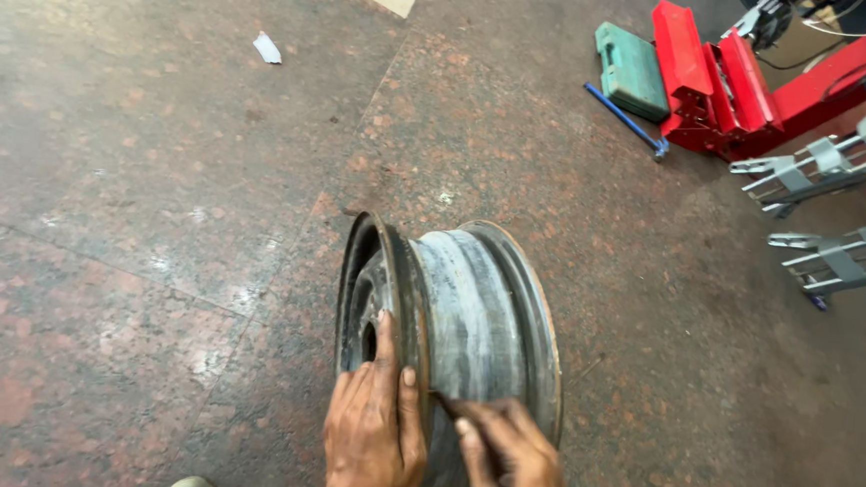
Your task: The person cleans the surface of a metal wheel rim by hand using a small abrasive block.
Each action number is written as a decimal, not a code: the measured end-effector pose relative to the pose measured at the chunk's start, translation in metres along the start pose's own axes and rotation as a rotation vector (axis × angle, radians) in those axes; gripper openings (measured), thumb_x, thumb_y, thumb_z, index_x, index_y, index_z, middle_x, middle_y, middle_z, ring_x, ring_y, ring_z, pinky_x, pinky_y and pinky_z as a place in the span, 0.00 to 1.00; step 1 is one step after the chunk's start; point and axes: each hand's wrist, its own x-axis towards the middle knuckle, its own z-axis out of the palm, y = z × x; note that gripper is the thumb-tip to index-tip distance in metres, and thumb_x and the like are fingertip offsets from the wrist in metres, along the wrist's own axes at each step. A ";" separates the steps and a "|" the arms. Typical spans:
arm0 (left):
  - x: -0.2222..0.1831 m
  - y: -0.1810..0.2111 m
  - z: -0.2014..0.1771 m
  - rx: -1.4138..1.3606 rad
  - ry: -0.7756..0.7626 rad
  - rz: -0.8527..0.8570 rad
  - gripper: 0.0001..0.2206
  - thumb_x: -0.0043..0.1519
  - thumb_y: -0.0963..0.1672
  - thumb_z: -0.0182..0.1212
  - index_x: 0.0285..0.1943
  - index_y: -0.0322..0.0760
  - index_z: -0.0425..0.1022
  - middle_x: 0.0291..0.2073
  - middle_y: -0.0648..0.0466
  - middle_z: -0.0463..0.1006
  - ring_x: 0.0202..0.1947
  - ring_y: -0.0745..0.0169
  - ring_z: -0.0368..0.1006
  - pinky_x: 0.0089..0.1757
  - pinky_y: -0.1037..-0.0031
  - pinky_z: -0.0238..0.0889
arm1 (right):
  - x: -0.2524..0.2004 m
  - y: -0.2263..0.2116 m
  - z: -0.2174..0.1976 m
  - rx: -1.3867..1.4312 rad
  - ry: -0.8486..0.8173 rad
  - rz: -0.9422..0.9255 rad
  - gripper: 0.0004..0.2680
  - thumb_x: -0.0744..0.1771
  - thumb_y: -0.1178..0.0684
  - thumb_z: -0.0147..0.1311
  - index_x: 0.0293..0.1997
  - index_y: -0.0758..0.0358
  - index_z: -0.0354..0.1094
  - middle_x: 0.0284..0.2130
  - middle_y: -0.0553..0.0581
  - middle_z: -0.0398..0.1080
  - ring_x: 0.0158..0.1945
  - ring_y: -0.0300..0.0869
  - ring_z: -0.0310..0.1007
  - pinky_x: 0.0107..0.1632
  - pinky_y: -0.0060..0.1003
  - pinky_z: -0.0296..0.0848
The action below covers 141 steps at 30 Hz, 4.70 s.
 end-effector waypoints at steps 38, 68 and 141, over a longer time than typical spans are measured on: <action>-0.016 -0.005 -0.002 -0.047 0.164 0.265 0.25 0.66 0.40 0.48 0.73 0.20 0.59 0.45 0.36 0.76 0.45 0.39 0.72 0.49 0.55 0.63 | 0.108 -0.049 0.031 -0.335 0.307 -0.432 0.09 0.67 0.46 0.56 0.34 0.61 0.73 0.33 0.58 0.76 0.42 0.55 0.68 0.44 0.54 0.61; -0.023 -0.002 -0.004 -0.283 0.033 0.114 0.28 0.68 0.40 0.43 0.78 0.22 0.48 0.60 0.29 0.70 0.56 0.33 0.69 0.55 0.57 0.63 | 0.025 -0.035 0.029 -0.346 0.352 -0.450 0.10 0.68 0.46 0.52 0.34 0.61 0.71 0.33 0.61 0.75 0.45 0.53 0.68 0.48 0.54 0.60; 0.031 0.013 -0.008 -0.453 -0.117 -0.527 0.27 0.69 0.49 0.45 0.76 0.32 0.54 0.72 0.43 0.61 0.72 0.51 0.57 0.66 0.65 0.49 | -0.099 0.111 0.090 -0.490 0.486 -0.567 0.11 0.59 0.40 0.64 0.24 0.48 0.65 0.17 0.41 0.71 0.29 0.37 0.73 0.45 0.49 0.58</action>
